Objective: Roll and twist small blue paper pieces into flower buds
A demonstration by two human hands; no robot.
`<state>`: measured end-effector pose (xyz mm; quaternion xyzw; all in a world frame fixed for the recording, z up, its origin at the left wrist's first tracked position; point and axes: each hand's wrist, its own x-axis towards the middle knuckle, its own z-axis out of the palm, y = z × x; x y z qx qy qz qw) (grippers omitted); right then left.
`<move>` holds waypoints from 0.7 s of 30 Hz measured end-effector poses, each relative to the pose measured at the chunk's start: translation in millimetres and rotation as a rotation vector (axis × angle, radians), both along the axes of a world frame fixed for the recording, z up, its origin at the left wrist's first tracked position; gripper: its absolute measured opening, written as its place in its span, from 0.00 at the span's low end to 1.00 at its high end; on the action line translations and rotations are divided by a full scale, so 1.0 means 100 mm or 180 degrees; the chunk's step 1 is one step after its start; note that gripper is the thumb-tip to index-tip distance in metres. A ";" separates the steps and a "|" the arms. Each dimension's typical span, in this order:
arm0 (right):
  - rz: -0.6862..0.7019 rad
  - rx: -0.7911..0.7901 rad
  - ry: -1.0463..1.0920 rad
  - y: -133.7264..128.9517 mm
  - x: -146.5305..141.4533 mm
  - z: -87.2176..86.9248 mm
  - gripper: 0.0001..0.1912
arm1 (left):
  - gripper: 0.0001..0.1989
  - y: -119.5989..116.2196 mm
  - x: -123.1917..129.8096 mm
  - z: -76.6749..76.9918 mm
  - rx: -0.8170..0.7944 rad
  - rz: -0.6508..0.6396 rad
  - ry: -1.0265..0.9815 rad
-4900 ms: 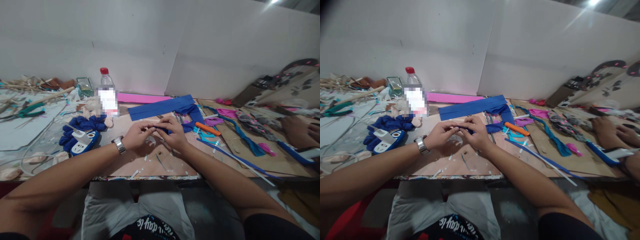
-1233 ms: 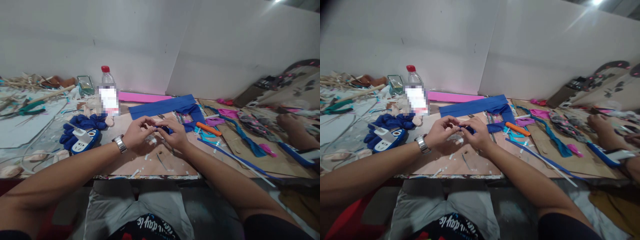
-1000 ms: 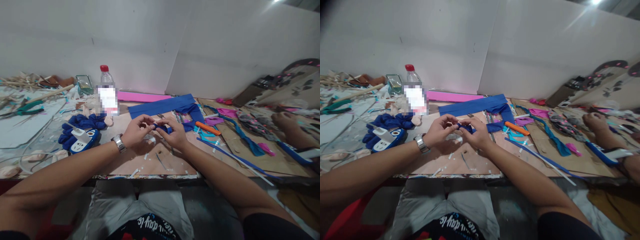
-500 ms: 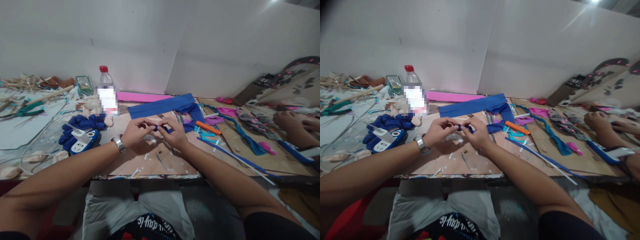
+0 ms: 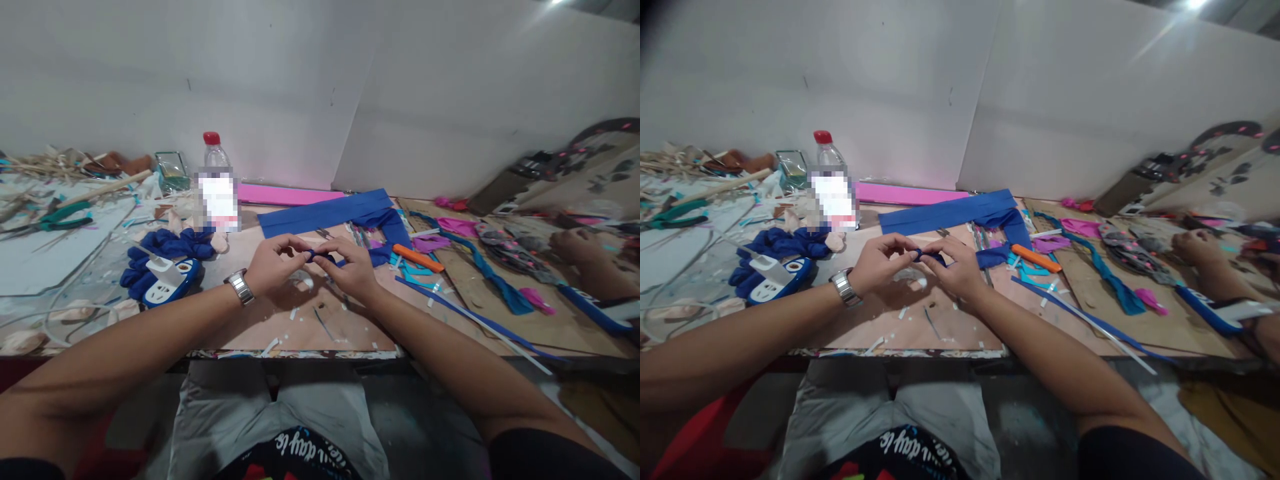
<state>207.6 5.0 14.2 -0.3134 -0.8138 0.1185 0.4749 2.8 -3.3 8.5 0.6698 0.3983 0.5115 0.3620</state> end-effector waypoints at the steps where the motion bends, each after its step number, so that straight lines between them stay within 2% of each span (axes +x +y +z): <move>1: -0.0002 0.0016 0.0004 0.00 0.00 0.00 0.06 | 0.09 0.00 0.00 0.00 -0.0011 -0.0018 -0.0016; 9: -0.0070 0.0017 0.0028 0.01 0.01 -0.02 0.08 | 0.15 0.00 0.01 -0.02 -0.0046 -0.0132 -0.0024; 21: -0.0031 0.0083 -0.0017 -0.01 0.02 0.01 0.04 | 0.11 0.05 -0.02 -0.04 -0.0172 -0.0129 -0.0248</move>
